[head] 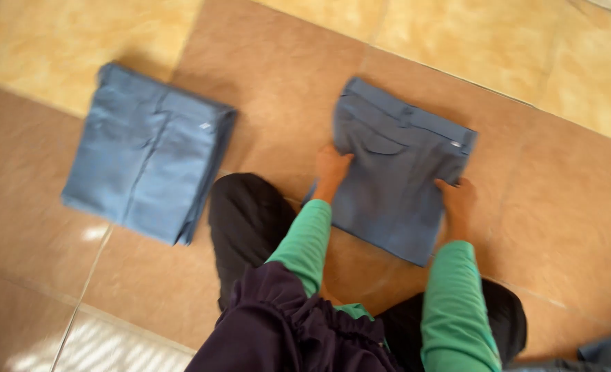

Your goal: The person is folding blue trousers into a rectangular shape and stacking them on the floor.

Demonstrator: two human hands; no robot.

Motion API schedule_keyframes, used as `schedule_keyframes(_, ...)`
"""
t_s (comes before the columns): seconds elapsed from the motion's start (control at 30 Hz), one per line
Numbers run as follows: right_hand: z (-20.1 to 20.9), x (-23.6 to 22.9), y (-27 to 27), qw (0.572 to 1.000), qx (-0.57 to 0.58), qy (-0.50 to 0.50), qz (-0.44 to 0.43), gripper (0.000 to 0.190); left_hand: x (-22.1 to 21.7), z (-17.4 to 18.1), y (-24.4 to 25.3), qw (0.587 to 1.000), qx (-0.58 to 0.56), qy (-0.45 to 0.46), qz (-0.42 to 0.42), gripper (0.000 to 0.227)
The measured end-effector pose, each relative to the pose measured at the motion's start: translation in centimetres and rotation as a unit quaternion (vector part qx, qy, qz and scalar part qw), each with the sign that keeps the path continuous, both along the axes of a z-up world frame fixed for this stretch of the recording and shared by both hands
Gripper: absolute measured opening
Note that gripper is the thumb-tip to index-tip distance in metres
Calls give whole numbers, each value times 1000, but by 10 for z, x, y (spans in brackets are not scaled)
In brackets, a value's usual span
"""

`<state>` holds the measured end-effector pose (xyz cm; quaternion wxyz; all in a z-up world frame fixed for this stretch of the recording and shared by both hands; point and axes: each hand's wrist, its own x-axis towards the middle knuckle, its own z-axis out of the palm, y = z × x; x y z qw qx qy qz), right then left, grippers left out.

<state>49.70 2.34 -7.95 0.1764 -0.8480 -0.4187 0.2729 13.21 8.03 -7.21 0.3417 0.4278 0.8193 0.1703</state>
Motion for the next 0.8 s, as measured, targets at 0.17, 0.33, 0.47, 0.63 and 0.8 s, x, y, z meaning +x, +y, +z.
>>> schedule_keyframes(0.17,131,-68,12,973,73,219,-11,50,-32,113,2,997,38,-67,-27,46)
schedule_keyframes(0.33,250,-187,21,930,125,344,24,44,-134,210,31,982,171,-76,-40,33)
schedule_keyframes(0.47,298,-298,34,873,151,461,52,42,-279,298,30,970,242,-2,-29,34)
schedule_keyframes(0.63,304,-465,26,780,157,603,62,41,-454,356,-17,938,336,82,-10,34)
schedule_keyframes(0.8,262,-582,-11,785,132,599,83,26,-546,343,-69,960,201,170,99,31)
